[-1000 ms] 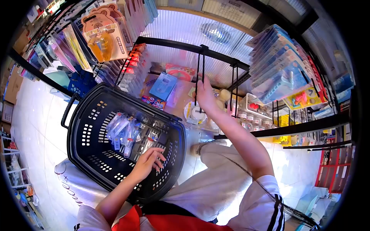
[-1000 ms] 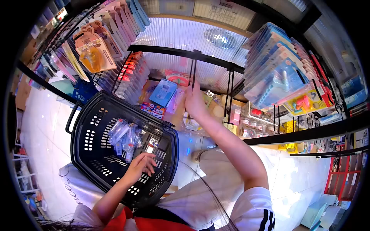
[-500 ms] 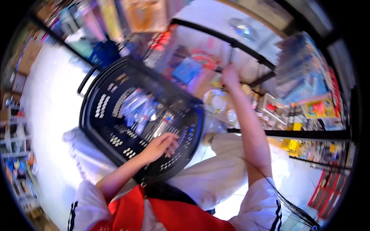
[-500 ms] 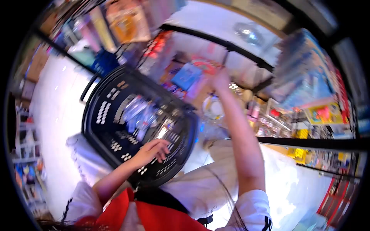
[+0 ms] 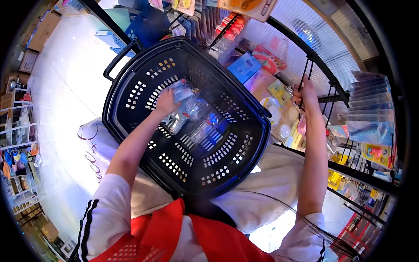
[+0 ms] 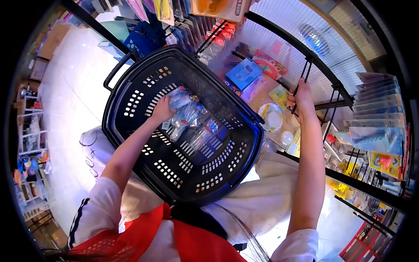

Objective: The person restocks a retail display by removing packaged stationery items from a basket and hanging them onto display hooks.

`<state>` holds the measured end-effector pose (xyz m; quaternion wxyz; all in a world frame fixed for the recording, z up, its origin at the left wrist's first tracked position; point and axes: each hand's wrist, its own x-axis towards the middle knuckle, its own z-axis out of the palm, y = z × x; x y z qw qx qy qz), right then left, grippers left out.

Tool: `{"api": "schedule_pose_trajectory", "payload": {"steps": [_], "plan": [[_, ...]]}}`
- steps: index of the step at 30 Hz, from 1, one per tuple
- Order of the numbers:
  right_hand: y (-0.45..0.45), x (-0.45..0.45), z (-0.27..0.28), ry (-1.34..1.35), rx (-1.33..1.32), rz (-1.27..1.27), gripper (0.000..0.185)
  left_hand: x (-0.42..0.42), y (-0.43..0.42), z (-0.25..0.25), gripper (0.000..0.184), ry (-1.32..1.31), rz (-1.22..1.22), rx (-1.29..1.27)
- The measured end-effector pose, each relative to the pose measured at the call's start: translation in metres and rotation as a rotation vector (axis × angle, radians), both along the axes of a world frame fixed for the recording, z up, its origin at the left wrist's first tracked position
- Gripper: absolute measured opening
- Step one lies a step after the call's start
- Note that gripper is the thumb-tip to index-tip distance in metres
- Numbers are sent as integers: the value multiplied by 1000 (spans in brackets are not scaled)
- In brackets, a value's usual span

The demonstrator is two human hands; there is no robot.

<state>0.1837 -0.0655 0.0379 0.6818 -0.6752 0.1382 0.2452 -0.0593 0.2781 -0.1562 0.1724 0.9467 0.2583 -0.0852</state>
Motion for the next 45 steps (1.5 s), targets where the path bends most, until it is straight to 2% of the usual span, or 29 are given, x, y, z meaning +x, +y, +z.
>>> {"api": "schedule_pose_trajectory", "payload": {"steps": [3, 5, 6, 10, 13, 14, 18, 21, 24, 25, 26, 27, 29, 31, 32, 34, 35, 36, 37, 38, 39, 42, 45], "plan": [[-6, 5, 2, 66, -33, 61, 28, 7, 11, -27, 74, 52, -23, 87], [-6, -10, 15, -15, -59, 65, 39, 8, 9, -26, 82, 50, -67, 136], [-8, -17, 21, -57, -71, 68, 45, 8, 10, -34, 77, -76, 9, 126], [-23, -39, 30, -184, -82, -77, 56, 9, 22, -40, 57, -72, -31, 120], [-30, -55, 29, -161, -26, -38, 55, 10, 18, -27, 58, -43, -50, 139], [-28, -59, 30, -151, -9, -31, 55, 8, 21, -36, 59, -58, -83, 146], [-32, -69, 32, -164, 6, -107, 52, 15, 31, -33, 62, 95, -201, 78], [-45, -68, 31, -219, 11, -291, 48, 20, 32, -12, 61, 243, -10, -252], [-47, -76, 34, -487, -66, -522, 40, 12, 34, 2, 50, 113, 137, -997], [-44, -82, 37, -592, -115, -590, 38, 12, 28, 22, 48, 63, 191, -1267], [-37, -91, 42, -671, -61, -678, 32, 10, 25, 46, 45, 144, 260, -1451], [-26, -103, 42, -740, -30, -650, 32, 9, 26, 54, 48, 244, 302, -1545], [-3, -130, 35, -875, 32, -592, 34, 0, 15, 83, 50, 266, 236, -1830], [21, -165, 24, -688, -93, -249, 24, -17, 3, 106, 56, 210, 167, -1958], [35, -178, 21, -622, 21, 5, 28, -26, -6, 123, 64, 197, 168, -1986], [66, -197, 4, -356, 233, 253, 45, -42, -24, 143, 72, 177, 160, -2012], [73, -204, -2, -215, 254, 376, 48, -49, -34, 150, 74, 173, 143, -2027], [79, -207, -7, -26, 444, 445, 50, -55, -44, 158, 75, 147, 156, -2068], [87, -210, -12, 59, 596, 467, 48, -61, -53, 163, 75, 119, 168, -2111], [89, -211, -11, 60, 568, 512, 42, -66, -58, 165, 77, 117, 269, -2108], [91, -210, -11, 61, 538, 556, 36, -69, -60, 162, 74, 117, 195, -2131], [88, -200, -26, 214, 585, 419, 24, -66, -70, 159, 65, -12, 196, -2137], [88, -187, -30, 164, 578, 272, 24, -55, -71, 158, 52, -100, 285, -2096]]}}
